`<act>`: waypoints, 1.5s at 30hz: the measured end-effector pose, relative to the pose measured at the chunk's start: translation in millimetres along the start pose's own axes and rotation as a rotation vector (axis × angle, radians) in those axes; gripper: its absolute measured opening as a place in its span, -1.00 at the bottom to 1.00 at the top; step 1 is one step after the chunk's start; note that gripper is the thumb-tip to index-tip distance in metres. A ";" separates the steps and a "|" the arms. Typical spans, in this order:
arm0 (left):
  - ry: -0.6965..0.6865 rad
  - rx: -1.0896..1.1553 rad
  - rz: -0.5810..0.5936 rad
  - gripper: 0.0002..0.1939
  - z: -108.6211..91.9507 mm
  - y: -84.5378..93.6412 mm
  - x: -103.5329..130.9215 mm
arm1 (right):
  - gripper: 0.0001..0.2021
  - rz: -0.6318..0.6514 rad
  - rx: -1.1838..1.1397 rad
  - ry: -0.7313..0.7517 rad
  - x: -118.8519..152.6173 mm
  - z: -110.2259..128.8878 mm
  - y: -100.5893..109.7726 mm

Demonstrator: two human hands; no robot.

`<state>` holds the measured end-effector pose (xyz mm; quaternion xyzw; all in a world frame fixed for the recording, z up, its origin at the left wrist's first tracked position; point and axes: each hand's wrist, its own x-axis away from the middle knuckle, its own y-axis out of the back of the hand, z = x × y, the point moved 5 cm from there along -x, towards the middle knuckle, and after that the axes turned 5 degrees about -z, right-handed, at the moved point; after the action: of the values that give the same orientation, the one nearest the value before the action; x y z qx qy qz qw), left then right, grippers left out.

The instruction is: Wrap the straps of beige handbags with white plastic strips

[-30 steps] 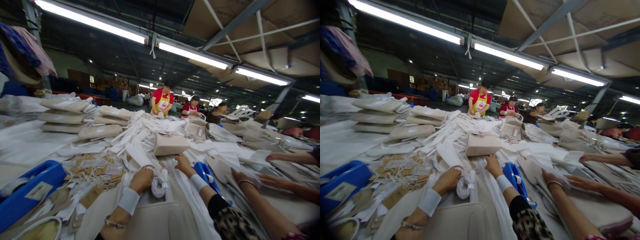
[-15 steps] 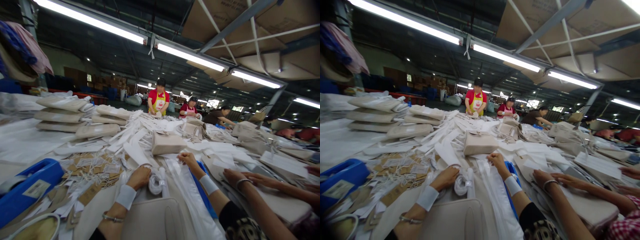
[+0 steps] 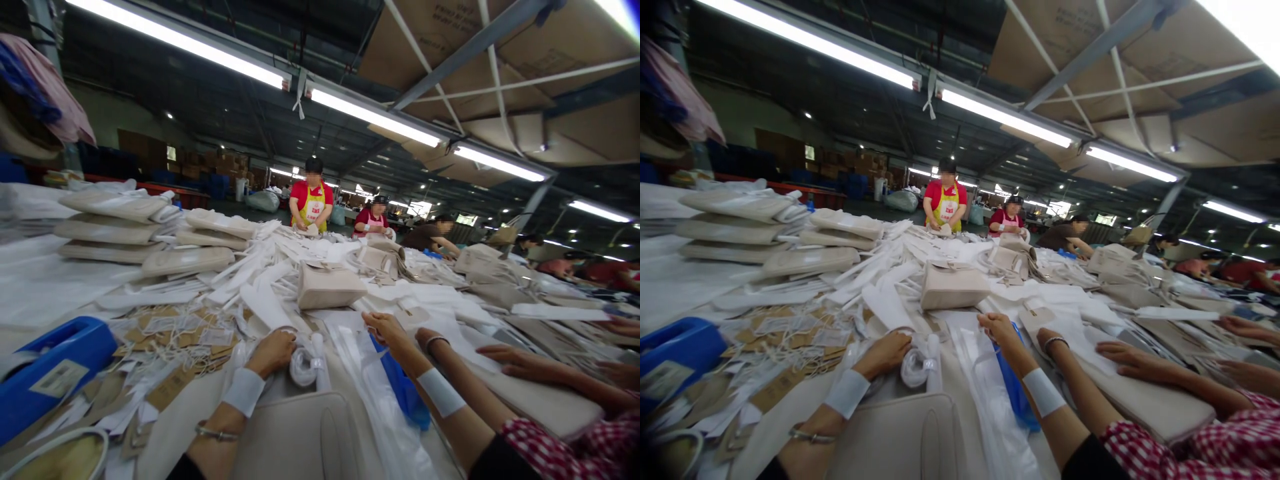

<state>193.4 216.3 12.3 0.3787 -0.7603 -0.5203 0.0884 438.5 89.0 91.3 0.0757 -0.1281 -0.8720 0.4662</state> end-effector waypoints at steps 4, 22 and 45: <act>0.039 0.103 -0.157 -0.83 -2.5 16.6 -1.3 | -0.50 0.066 -0.068 -0.025 13.7 16.5 -12.2; -0.174 0.568 -0.599 -0.56 -16.2 54.7 6.2 | -0.49 0.596 -0.436 -0.243 187.5 48.5 -85.5; -0.246 0.608 -0.764 -0.69 -21.9 65.6 13.0 | -0.47 0.203 -0.360 -0.072 66.8 40.6 -123.7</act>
<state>164.2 203.0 74.9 0.5744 -0.6894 -0.3113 -0.3130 293.1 105.5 93.0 -0.0532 0.0060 -0.8317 0.5526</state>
